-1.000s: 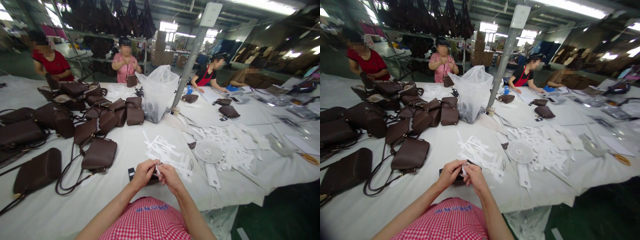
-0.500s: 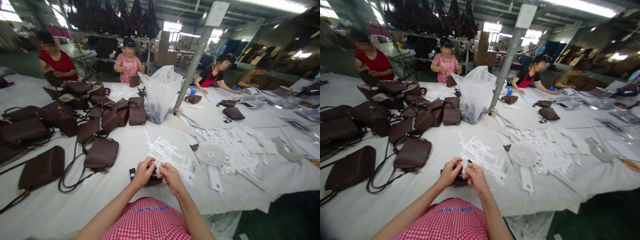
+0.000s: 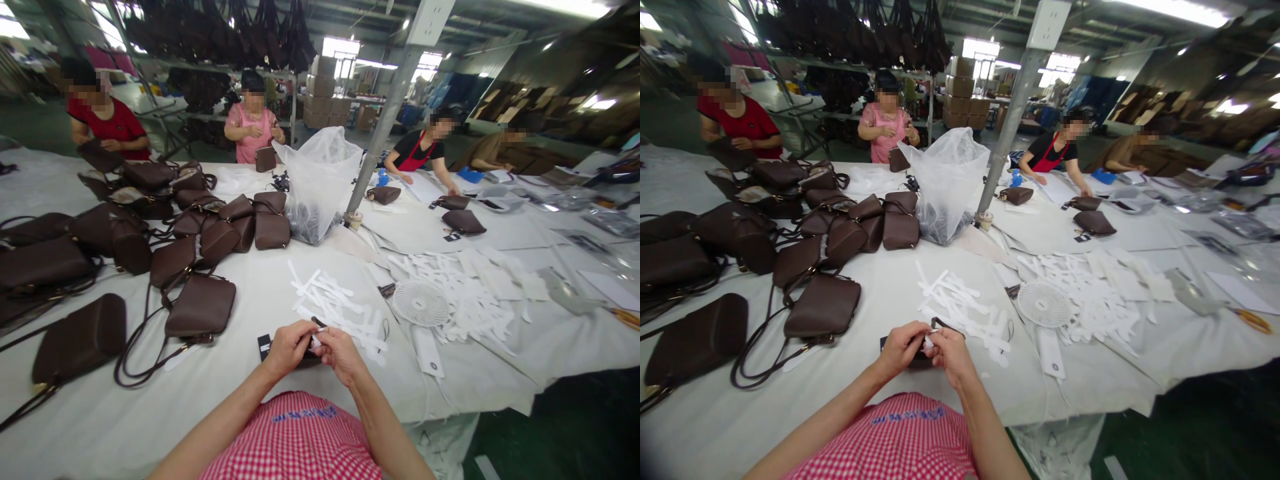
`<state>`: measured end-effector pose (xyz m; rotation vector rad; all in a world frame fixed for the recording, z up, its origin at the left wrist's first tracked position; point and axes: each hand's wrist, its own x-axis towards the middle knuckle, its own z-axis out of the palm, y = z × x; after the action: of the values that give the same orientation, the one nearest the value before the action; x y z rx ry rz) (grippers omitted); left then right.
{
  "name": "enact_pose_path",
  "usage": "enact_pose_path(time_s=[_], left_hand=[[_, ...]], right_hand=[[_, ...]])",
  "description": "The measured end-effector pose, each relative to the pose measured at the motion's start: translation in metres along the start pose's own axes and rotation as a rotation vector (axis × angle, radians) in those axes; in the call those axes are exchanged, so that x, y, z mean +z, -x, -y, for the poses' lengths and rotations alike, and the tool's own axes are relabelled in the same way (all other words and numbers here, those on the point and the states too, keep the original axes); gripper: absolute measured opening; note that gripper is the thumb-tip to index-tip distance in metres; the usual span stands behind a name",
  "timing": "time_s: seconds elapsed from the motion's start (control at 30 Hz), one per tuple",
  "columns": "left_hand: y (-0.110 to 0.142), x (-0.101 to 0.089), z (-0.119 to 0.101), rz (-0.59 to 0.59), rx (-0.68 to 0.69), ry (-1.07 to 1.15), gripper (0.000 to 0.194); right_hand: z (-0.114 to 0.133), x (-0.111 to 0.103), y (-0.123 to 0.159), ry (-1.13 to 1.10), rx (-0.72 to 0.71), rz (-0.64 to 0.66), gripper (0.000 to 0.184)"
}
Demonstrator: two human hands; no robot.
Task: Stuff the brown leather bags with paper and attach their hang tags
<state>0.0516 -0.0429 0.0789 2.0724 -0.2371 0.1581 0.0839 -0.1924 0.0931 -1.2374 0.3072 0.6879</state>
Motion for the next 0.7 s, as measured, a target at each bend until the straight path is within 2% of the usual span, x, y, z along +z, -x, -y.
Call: enact_pose_path(time_s=[0.13,0.33,0.53,0.63,0.7], left_hand=[[0.001,-0.002,0.001,0.042,0.023,-0.065,0.025],[0.0,-0.007,0.001,0.037,0.007,-0.089,0.021],[0.002,-0.009,0.002,0.038,0.033,-0.092,0.021],[0.003,-0.007,0.003,0.047,0.019,-0.101,0.021],[0.002,-0.007,0.002,0.035,-0.024,-0.098,0.018]], right_hand=[[-0.001,-0.001,0.001,-0.076,-0.077,0.023,0.038],[-0.002,0.001,-0.003,0.208,-0.284,-0.029,0.042],[0.004,-0.002,-0.004,0.106,-0.097,0.111,0.046],[0.006,-0.003,-0.004,0.363,-0.155,0.126,0.04],[0.009,-0.002,-0.002,0.635,-0.357,0.083,0.028]])
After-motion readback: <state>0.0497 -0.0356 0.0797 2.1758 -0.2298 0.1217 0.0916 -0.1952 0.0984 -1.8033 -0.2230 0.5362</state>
